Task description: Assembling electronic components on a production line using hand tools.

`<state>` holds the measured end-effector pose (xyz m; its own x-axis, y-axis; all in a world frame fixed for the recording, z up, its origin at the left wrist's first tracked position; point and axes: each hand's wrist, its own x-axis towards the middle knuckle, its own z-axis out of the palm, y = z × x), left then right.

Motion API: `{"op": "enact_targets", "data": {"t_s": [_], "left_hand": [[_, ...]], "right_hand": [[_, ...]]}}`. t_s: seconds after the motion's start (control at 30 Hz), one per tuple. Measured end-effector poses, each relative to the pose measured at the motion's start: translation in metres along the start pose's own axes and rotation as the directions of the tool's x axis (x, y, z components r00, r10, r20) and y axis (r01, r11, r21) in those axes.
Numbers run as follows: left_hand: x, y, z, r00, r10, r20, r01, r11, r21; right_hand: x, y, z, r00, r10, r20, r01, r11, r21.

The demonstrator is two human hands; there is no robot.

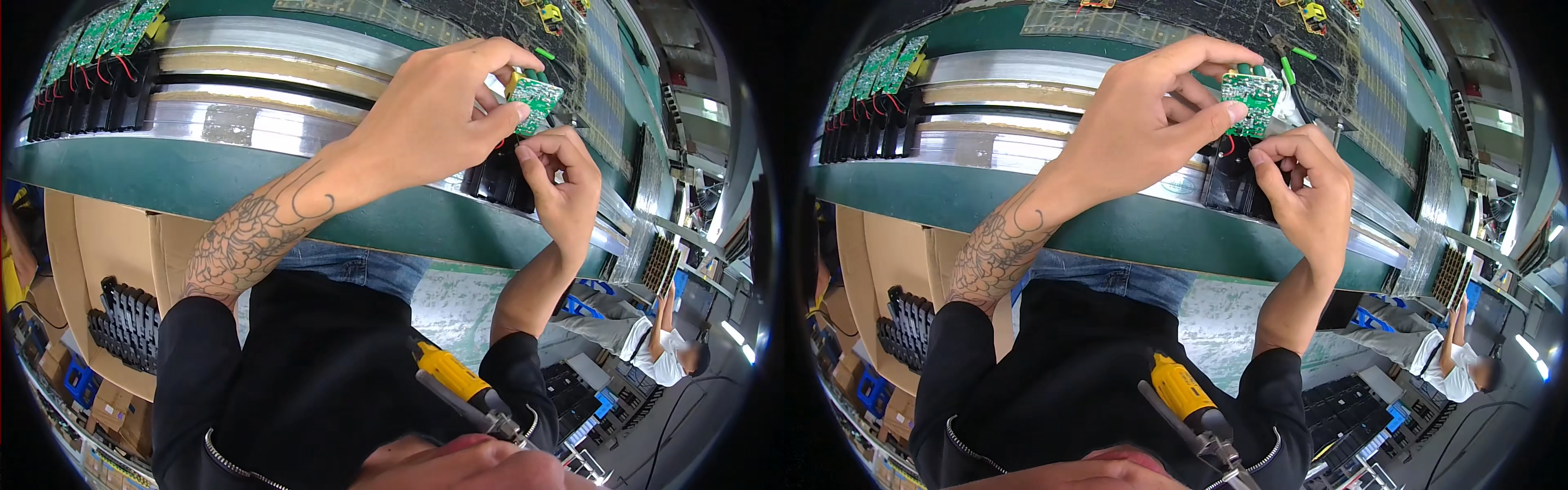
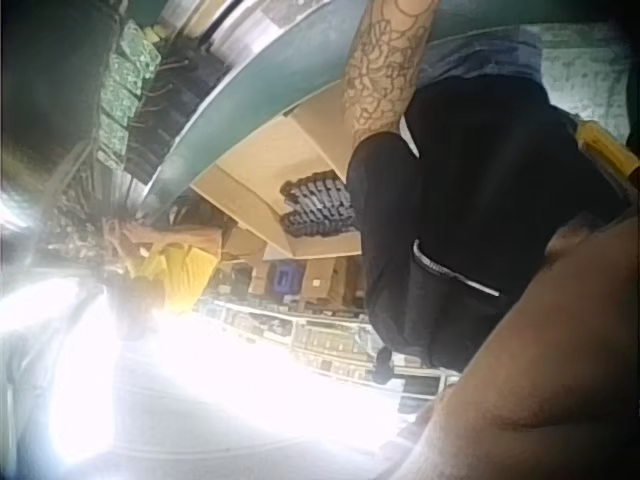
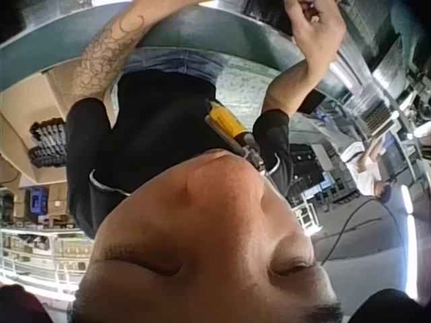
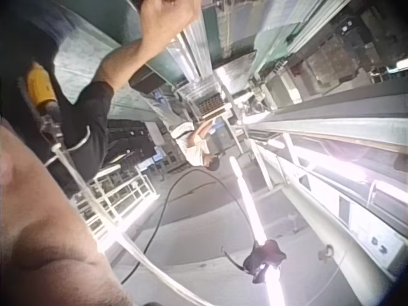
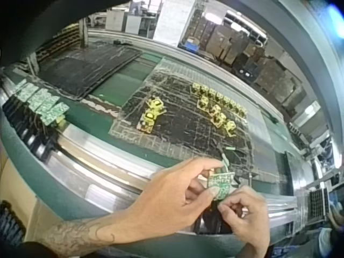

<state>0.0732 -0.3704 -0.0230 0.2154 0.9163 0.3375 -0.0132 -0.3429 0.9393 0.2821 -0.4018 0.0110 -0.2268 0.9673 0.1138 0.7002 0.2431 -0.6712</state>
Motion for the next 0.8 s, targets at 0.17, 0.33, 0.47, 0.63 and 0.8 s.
{"op": "enact_targets", "data": {"t_s": [0.17, 0.33, 0.47, 0.63, 0.8], "left_hand": [[0.000, -0.002, 0.001, 1.000, 0.016, -0.005, -0.016, 1.000, 0.013], [-0.001, -0.004, 0.001, 1.000, 0.019, -0.012, -0.018, 1.000, 0.023], [-0.002, 0.000, 0.001, 1.000, 0.003, 0.009, -0.003, 0.999, 0.037], [-0.001, -0.002, 0.003, 0.999, 0.033, -0.004, -0.033, 0.998, 0.050], [-0.002, -0.002, 0.003, 0.999, 0.033, 0.003, -0.033, 0.998, 0.047]], "right_hand": [[0.001, 0.000, 0.001, 1.000, -0.004, 0.019, 0.005, 0.999, -0.032], [0.002, 0.003, 0.003, 0.999, -0.024, 0.024, 0.024, 0.999, -0.023], [-0.001, 0.002, 0.001, 1.000, -0.005, 0.022, 0.005, 1.000, -0.019], [0.000, 0.012, 0.001, 0.999, -0.037, 0.009, 0.037, 0.999, -0.017], [-0.001, 0.007, 0.004, 0.998, -0.062, 0.002, 0.062, 0.997, -0.052]]}}
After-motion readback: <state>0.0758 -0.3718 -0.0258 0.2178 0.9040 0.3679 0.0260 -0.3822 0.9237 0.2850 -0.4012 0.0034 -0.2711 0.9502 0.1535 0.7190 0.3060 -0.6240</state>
